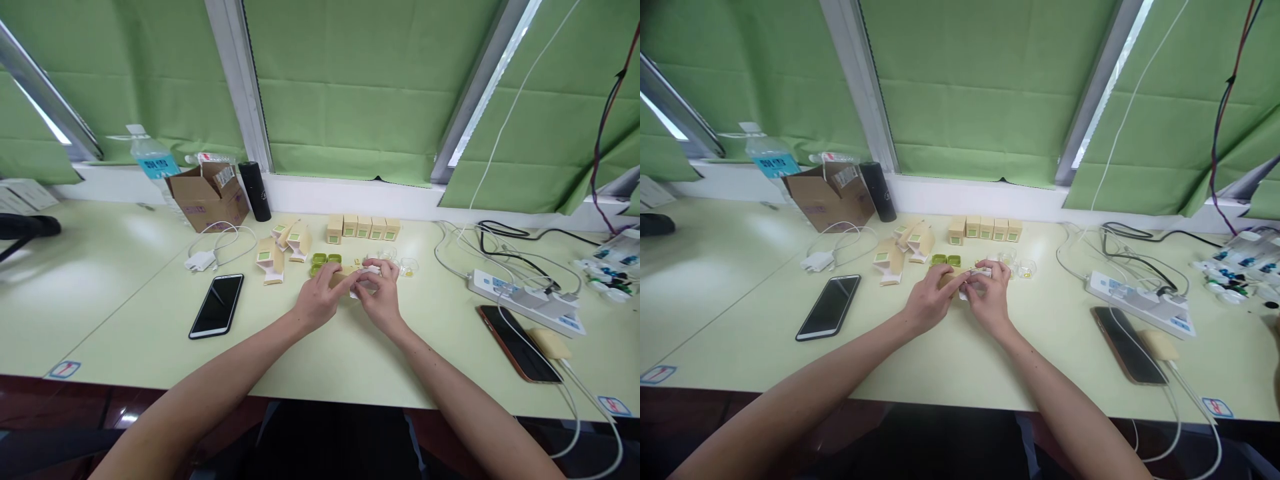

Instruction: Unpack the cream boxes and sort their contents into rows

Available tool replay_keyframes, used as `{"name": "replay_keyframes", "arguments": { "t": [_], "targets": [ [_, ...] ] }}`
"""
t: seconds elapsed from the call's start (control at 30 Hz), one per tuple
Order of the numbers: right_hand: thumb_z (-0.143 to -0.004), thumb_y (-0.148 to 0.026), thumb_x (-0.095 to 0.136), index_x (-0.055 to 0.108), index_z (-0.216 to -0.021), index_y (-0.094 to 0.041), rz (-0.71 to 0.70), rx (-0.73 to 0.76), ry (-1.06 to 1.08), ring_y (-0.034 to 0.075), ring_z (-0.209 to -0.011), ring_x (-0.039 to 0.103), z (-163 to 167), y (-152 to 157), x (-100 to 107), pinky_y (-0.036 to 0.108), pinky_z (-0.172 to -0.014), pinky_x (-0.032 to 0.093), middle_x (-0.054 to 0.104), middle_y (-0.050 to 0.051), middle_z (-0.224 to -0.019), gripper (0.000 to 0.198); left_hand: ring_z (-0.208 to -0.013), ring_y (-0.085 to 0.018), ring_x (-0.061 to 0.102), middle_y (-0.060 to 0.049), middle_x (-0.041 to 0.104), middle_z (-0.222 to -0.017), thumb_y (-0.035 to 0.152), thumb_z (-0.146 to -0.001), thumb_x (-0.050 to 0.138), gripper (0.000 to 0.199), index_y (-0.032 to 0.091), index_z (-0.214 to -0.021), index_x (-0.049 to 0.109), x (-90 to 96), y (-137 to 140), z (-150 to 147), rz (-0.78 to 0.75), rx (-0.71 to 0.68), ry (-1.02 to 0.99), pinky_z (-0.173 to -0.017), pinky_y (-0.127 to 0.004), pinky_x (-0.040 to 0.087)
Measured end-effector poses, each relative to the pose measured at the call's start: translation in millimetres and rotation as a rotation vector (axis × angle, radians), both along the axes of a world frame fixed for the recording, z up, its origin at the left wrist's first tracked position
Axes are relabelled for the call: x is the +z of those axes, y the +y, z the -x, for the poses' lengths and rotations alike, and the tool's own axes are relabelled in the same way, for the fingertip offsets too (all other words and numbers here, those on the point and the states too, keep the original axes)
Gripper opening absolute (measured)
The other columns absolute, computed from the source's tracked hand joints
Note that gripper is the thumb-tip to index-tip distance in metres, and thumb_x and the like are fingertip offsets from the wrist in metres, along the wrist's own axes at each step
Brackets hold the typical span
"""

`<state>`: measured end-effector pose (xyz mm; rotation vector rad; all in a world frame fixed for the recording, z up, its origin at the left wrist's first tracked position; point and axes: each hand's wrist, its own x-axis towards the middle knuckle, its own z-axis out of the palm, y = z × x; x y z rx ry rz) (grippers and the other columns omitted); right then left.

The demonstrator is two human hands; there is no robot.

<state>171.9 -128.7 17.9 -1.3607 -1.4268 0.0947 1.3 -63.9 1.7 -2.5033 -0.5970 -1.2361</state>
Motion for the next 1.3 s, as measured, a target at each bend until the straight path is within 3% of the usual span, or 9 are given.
{"name": "replay_keyframes", "arguments": {
  "t": [0.17, 0.4, 0.57, 0.67, 0.77, 0.93, 1.07, 1.17, 1.3],
  "targets": [
    [-0.087, -0.035, 0.072, 0.069, -0.073, -0.025, -0.031, -0.031, 0.119, 0.033, -0.126, 0.050, -4, -1, 7, 0.060, -0.112, 0.040, 0.066, 0.009, -0.119, 0.018, -0.110, -0.024, 0.062, -0.012, 0.055, -0.123, 0.002, -0.089, 0.050, 0.073, 0.035, -0.154, 0.046, 1.6, 4, 4, 0.124, 0.115, 0.015, -0.059, -0.021, 0.049],
    [-0.094, -0.054, 0.067, 0.056, -0.090, -0.026, -0.012, 0.139, 0.537, 0.027, -0.113, 0.070, -8, 0, 10, 0.047, -0.091, 0.059, 0.074, 0.012, -0.118, 0.031, -0.111, -0.024, 0.060, -0.012, 0.051, -0.128, 0.002, -0.084, 0.053, 0.072, 0.032, -0.150, 0.050, 10.0, 16, 13, 0.318, 0.234, -0.092, -0.064, -0.023, 0.052],
    [-0.096, -0.057, 0.063, 0.053, -0.091, -0.027, 0.028, 0.148, 0.464, 0.026, -0.101, 0.075, -9, 2, 7, 0.045, -0.090, 0.060, 0.079, 0.009, -0.102, 0.032, -0.115, -0.027, 0.059, -0.012, 0.051, -0.126, 0.012, -0.089, 0.061, 0.063, 0.030, -0.148, 0.051, 13.8, 22, 14, 0.426, 0.196, -0.244, -0.081, -0.036, 0.059],
    [-0.098, -0.045, 0.060, 0.055, -0.089, -0.027, 0.074, 0.168, 0.288, 0.025, -0.097, 0.076, -10, 1, 6, 0.043, -0.086, 0.060, 0.080, 0.008, -0.102, 0.021, -0.117, -0.026, 0.058, -0.011, 0.053, -0.128, 0.022, -0.091, 0.067, 0.062, 0.030, -0.150, 0.049, 15.5, 23, 12, 0.556, 0.111, -0.392, -0.089, -0.040, 0.059],
    [-0.097, -0.031, 0.057, 0.059, -0.090, -0.027, 0.118, 0.195, 0.014, 0.025, -0.093, 0.076, -11, 0, 1, 0.042, -0.085, 0.059, 0.080, 0.006, -0.105, 0.009, -0.122, -0.027, 0.056, -0.014, 0.052, -0.139, 0.032, -0.090, 0.071, 0.067, 0.029, -0.152, 0.046, 16.1, 24, 9, 0.749, -0.010, -0.551, -0.082, -0.035, 0.061],
    [-0.094, -0.017, 0.052, 0.064, -0.096, -0.025, 0.164, 0.224, -0.284, 0.023, -0.086, 0.076, -12, 1, -9, 0.036, -0.076, 0.056, 0.080, 0.005, -0.097, 0.014, -0.122, -0.028, 0.063, -0.016, 0.061, -0.135, 0.048, -0.089, 0.073, 0.075, 0.023, -0.153, 0.042, 14.4, 29, 4, 1.026, -0.241, -0.736, -0.086, -0.037, 0.063],
    [-0.093, -0.017, 0.055, 0.065, -0.092, -0.025, 0.170, 0.244, -0.346, 0.023, -0.088, 0.075, -13, 1, -10, 0.037, -0.078, 0.056, 0.080, 0.004, -0.096, 0.014, -0.119, -0.028, 0.068, -0.015, 0.068, -0.128, 0.057, -0.087, 0.076, 0.080, 0.023, -0.150, 0.040, 16.6, 30, 3, 1.221, -0.408, -0.875, -0.092, -0.044, 0.063],
    [-0.093, -0.023, 0.060, 0.069, -0.097, -0.026, 0.133, 0.239, -0.319, 0.025, -0.091, 0.075, -11, -1, -5, 0.040, -0.081, 0.057, 0.080, 0.005, -0.099, 0.010, -0.104, -0.026, 0.073, -0.012, 0.069, -0.125, 0.058, -0.087, 0.076, 0.075, 0.023, -0.144, 0.041, 21.9, 25, 3, 1.418, -0.548, -0.923, -0.078, -0.041, 0.067],
    [-0.095, -0.034, 0.062, 0.071, -0.108, -0.027, 0.043, 0.205, -0.135, 0.027, -0.101, 0.071, -9, -3, 5, 0.042, -0.084, 0.057, 0.079, 0.007, -0.108, 0.018, -0.089, -0.020, 0.073, -0.009, 0.070, -0.121, 0.058, -0.090, 0.073, 0.061, 0.025, -0.136, 0.049, 28.3, 17, 3, 1.529, -0.705, -0.900, -0.062, -0.029, 0.063]
  ]
}}
